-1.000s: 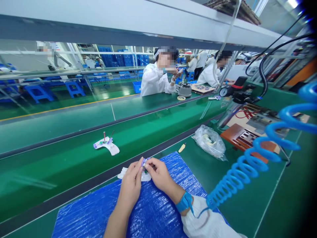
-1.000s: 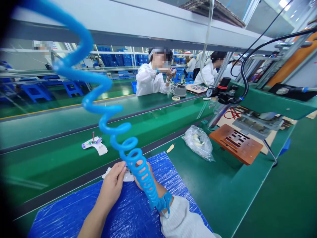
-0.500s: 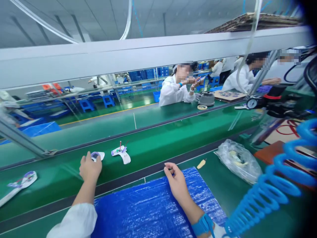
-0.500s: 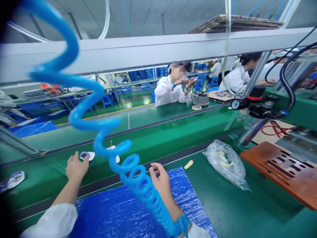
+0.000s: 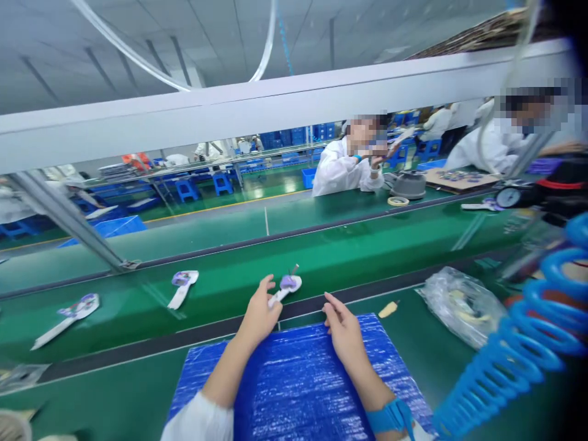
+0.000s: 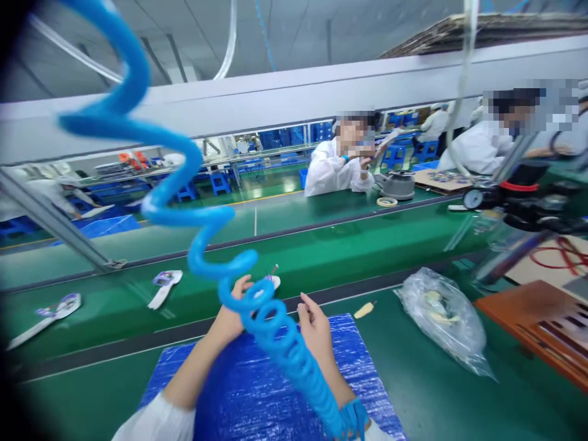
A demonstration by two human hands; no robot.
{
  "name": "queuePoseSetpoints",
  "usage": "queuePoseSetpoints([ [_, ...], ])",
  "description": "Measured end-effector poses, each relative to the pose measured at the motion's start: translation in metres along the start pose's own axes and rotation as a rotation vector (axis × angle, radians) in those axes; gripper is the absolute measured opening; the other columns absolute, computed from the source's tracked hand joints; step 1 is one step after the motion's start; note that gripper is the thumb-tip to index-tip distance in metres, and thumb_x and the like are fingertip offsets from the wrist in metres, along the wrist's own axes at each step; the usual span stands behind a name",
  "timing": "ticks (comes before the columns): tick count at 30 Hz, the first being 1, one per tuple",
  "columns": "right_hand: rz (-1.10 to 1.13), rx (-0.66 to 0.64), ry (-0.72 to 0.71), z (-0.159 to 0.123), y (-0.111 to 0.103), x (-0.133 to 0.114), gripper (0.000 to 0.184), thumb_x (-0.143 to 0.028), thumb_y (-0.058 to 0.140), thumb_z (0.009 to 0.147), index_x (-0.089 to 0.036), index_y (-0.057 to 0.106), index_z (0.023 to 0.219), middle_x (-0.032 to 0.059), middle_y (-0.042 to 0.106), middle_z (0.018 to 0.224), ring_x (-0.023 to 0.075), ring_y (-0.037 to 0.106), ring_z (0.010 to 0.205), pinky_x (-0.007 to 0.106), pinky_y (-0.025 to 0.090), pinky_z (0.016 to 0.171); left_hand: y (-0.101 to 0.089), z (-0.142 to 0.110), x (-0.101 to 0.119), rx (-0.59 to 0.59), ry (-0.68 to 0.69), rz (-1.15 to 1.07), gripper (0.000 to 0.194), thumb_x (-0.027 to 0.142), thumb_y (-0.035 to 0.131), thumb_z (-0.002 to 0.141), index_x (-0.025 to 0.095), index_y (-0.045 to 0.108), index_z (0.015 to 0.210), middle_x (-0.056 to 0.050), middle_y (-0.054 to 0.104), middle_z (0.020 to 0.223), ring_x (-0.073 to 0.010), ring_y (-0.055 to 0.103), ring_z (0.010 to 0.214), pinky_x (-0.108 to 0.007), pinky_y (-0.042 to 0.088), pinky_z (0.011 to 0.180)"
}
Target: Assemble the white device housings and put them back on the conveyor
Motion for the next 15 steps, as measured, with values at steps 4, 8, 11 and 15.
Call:
queuePoseSetpoints([
  [4, -0.048, -0.037, -0.158, -0.001, 0.004, -0.022, 0.035, -0.042, 0.055, 0.086, -0.016, 0.073, 0.101, 0.0112, 0.071, 0.093, 0.0251, 0.063, 0.088, 0.037, 0.049, 0.08, 0.033, -0.049, 0.033, -0.168, 0.218, 0.022, 0.059, 0.013, 0.05, 0.076, 0.019, 0.045, 0.135, -0.013, 0.059, 0.123, -0.0261, 0.059, 0.109, -0.042, 0.047, 0.095],
  [8, -0.023, -0.11, -0.106, -0.003, 0.014, -0.018, 0.031, -0.042, 0.059, 0.084, -0.014, 0.073, 0.089, 0.0094, 0.071, 0.083, 0.0217, 0.064, 0.076, 0.033, 0.049, 0.071, 0.052, -0.058, 0.032, -0.125, 0.234, 0.057, 0.054, 0.012, 0.046, 0.079, 0.02, 0.047, 0.132, -0.011, 0.057, 0.125, -0.0289, 0.053, 0.116, -0.05, 0.043, 0.098],
  [11, 0.032, -0.189, -0.08, -0.007, 0.021, -0.019, 0.027, -0.04, 0.061, 0.083, -0.015, 0.071, 0.079, 0.0031, 0.065, 0.067, 0.0152, 0.057, 0.06, 0.026, 0.044, 0.058, 0.07, -0.056, 0.027, -0.137, 0.213, -0.009, 0.05, 0.016, 0.046, 0.082, 0.02, 0.045, 0.132, -0.01, 0.061, 0.113, -0.0249, 0.061, 0.101, -0.046, 0.049, 0.09],
  [15, 0.076, -0.266, 0.017, -0.01, 0.023, -0.018, 0.029, -0.038, 0.056, 0.084, -0.015, 0.068, 0.071, -0.0006, 0.059, 0.057, 0.0092, 0.044, 0.045, 0.022, 0.034, 0.045, 0.074, -0.057, 0.02, -0.142, 0.184, -0.096, 0.042, 0.028, 0.047, 0.087, 0.019, 0.048, 0.128, -0.01, 0.064, 0.104, -0.0254, 0.063, 0.094, -0.044, 0.05, 0.085],
])
Point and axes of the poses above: each hand's wrist, its own z-axis towards the middle knuckle, its own y-axis out of the palm, x = y × z, the point moved 10 cm from there along z, towards the middle knuckle
